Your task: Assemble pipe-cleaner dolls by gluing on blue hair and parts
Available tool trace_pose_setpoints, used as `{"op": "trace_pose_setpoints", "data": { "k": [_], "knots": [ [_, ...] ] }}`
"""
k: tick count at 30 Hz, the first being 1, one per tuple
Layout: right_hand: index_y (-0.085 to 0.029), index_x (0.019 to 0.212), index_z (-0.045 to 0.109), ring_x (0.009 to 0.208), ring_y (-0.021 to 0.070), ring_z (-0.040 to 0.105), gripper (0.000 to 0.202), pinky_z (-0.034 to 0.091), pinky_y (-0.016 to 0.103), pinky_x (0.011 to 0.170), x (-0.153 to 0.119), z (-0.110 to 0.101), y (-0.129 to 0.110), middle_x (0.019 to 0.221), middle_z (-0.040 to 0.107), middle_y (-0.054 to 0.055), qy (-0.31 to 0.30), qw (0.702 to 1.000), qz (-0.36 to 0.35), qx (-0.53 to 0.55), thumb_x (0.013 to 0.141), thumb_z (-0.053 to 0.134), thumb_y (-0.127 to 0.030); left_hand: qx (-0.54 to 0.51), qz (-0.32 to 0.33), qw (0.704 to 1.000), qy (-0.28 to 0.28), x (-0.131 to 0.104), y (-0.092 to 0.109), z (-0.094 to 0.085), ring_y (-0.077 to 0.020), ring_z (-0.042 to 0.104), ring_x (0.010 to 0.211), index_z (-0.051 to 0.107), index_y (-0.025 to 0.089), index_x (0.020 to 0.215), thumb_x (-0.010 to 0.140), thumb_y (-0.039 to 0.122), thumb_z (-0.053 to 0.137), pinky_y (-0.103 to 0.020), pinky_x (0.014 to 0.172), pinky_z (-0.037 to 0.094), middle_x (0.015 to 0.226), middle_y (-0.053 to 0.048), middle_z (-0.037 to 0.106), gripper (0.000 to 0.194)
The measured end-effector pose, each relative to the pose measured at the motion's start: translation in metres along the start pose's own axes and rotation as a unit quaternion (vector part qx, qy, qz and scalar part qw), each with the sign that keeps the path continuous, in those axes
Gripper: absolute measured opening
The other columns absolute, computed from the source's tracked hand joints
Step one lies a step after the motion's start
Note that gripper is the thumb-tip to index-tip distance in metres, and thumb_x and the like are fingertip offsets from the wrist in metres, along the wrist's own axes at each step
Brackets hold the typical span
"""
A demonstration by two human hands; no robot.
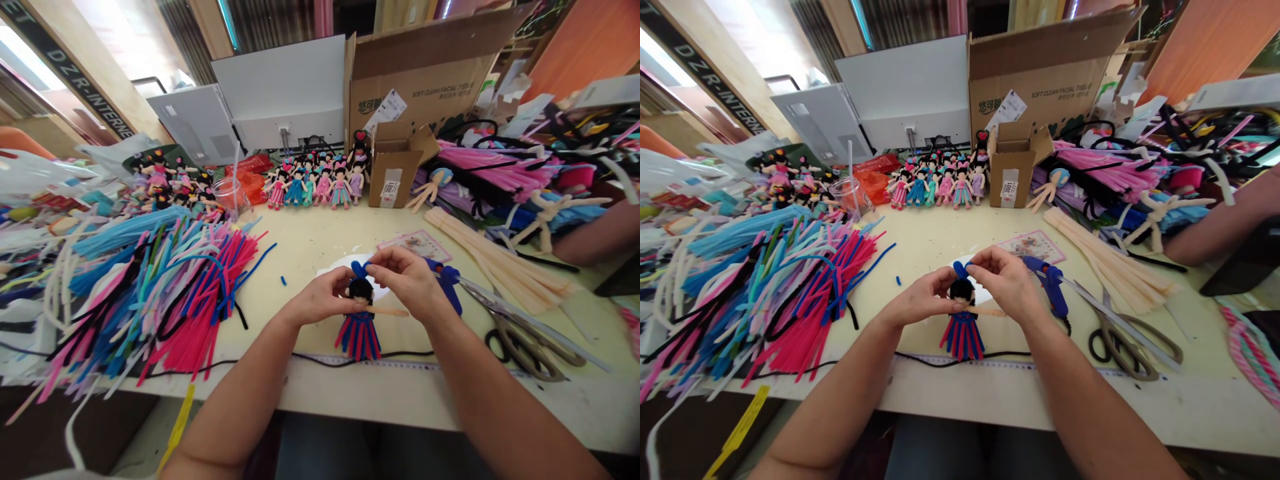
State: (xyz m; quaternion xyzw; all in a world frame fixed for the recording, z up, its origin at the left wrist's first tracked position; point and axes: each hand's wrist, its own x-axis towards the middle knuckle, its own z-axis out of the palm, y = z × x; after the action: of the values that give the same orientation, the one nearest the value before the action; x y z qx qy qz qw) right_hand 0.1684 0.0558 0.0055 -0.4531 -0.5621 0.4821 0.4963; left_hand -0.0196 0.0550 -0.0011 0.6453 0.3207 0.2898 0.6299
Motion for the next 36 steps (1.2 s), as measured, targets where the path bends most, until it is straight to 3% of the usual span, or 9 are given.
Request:
{"op": "trace_pose_setpoints", "data": {
  "k": [11,16,22,28,33,36],
  "knots": [
    [-0.018,0.073,0.061,0.055,0.0099,0.050,0.019,0.041,0.024,0.052,-0.001,0.002,-0.005,0.062,0.057,-0.003,0.002,1.000,-0.001,0.004,0.068,0.071,-0.033,0.033,0.005,0.999,0.011,0.000,-0.002,0.000,-0.0182,0.057,0.095,0.055,0.014,0.116,0.070,0.026,0.074,-0.033,0.085,0.045,0.109,-0.010,0.061,0.051],
    [-0.018,0.085,0.063,0.057,0.0106,0.052,0.027,0.043,0.025,0.053,-0.001,-0.001,-0.006,0.067,0.059,-0.001,-0.012,1.000,0.020,0.001,0.072,0.067,-0.041,0.029,0.002,0.999,0.030,-0.001,0.003,0.001,-0.0172,0.059,0.092,0.056,0.015,0.115,0.069,0.025,0.074,-0.033,0.083,0.045,0.105,-0.008,0.062,0.051],
    [-0.017,0.072,0.061,0.059,0.0111,0.050,0.029,0.039,0.025,0.055,-0.002,0.000,-0.006,0.066,0.058,-0.001,-0.058,0.996,0.043,-0.059,0.069,0.070,-0.044,-0.039,-0.025,0.998,0.038,-0.002,0.002,0.002,-0.0151,0.061,0.083,0.049,0.017,0.104,0.067,0.026,0.076,-0.032,0.077,0.048,0.090,-0.003,0.063,0.046],
    [-0.016,0.070,0.063,0.057,0.0116,0.050,0.026,0.038,0.026,0.055,-0.005,0.005,-0.011,0.062,0.058,-0.001,-0.060,0.994,0.055,-0.073,0.068,0.068,-0.042,-0.014,-0.024,0.998,0.049,-0.004,0.003,0.005,-0.0125,0.059,0.077,0.045,0.018,0.094,0.068,0.024,0.075,-0.028,0.071,0.046,0.083,0.001,0.060,0.041],
    [-0.016,0.066,0.062,0.056,0.0113,0.050,0.025,0.038,0.026,0.056,-0.005,0.006,-0.013,0.061,0.058,-0.002,-0.063,0.994,0.047,-0.080,0.070,0.066,-0.040,-0.023,-0.028,0.999,0.012,-0.007,0.012,-0.001,-0.0147,0.060,0.084,0.046,0.018,0.106,0.067,0.026,0.076,-0.029,0.074,0.046,0.092,-0.003,0.061,0.051],
    [-0.016,0.066,0.064,0.056,0.0107,0.048,0.025,0.038,0.026,0.056,-0.006,0.005,-0.013,0.060,0.057,-0.002,-0.059,0.994,0.042,-0.086,0.070,0.066,-0.041,-0.019,-0.032,0.997,0.067,-0.005,0.023,-0.004,-0.0158,0.060,0.087,0.049,0.017,0.106,0.074,0.036,0.069,-0.029,0.073,0.047,0.098,-0.006,0.061,0.042]
  ]
}}
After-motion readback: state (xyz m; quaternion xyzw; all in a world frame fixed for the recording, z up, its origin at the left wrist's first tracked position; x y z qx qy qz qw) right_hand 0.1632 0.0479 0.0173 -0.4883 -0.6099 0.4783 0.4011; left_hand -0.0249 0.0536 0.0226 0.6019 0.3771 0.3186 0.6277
